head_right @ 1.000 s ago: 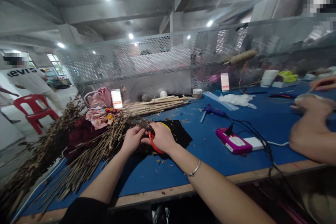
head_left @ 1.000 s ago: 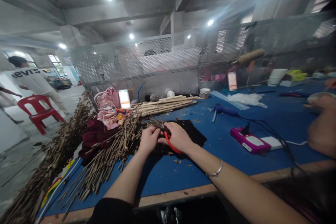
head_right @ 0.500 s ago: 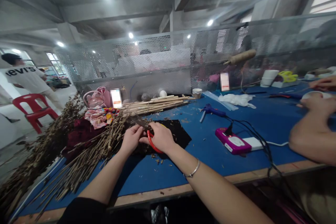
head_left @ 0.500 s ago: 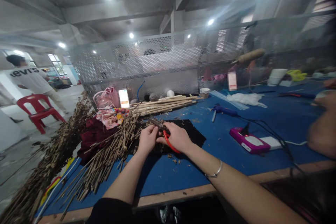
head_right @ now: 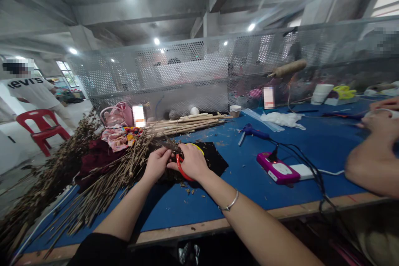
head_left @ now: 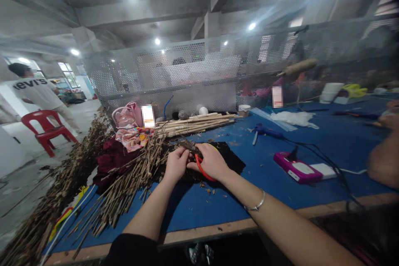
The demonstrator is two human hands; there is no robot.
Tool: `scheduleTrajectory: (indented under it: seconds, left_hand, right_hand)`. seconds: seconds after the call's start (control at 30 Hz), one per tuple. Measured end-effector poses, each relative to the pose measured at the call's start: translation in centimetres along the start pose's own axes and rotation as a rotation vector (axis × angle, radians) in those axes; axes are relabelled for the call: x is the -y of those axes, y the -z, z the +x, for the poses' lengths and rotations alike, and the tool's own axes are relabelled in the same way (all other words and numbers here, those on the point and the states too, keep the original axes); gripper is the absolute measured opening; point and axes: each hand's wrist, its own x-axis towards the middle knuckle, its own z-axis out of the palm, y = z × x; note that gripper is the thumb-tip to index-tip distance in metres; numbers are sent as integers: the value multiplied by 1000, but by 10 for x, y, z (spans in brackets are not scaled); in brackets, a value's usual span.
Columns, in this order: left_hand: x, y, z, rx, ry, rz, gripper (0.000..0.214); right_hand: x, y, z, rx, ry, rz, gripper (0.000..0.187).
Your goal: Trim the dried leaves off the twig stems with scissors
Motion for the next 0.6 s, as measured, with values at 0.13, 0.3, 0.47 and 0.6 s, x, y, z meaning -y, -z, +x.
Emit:
scheduleTrajectory:
  seconds: [0.13, 0.3, 0.47, 0.6]
  left_hand:
    - [1, 0, 0, 14, 17, 17, 23]
    - [-4, 1, -1, 13, -26, 51, 25]
    - [-6, 1, -4, 64, 106, -44, 29]
    - [-5, 0, -4, 71, 68, -75, 26]
  right_hand:
    - [1, 1, 0, 37, 15, 37, 55]
    - [3, 3, -1, 58, -18, 105, 47]
    - [1, 2, -1, 38, -77, 139, 48]
    - [0, 1, -1, 31, -86, 118, 51]
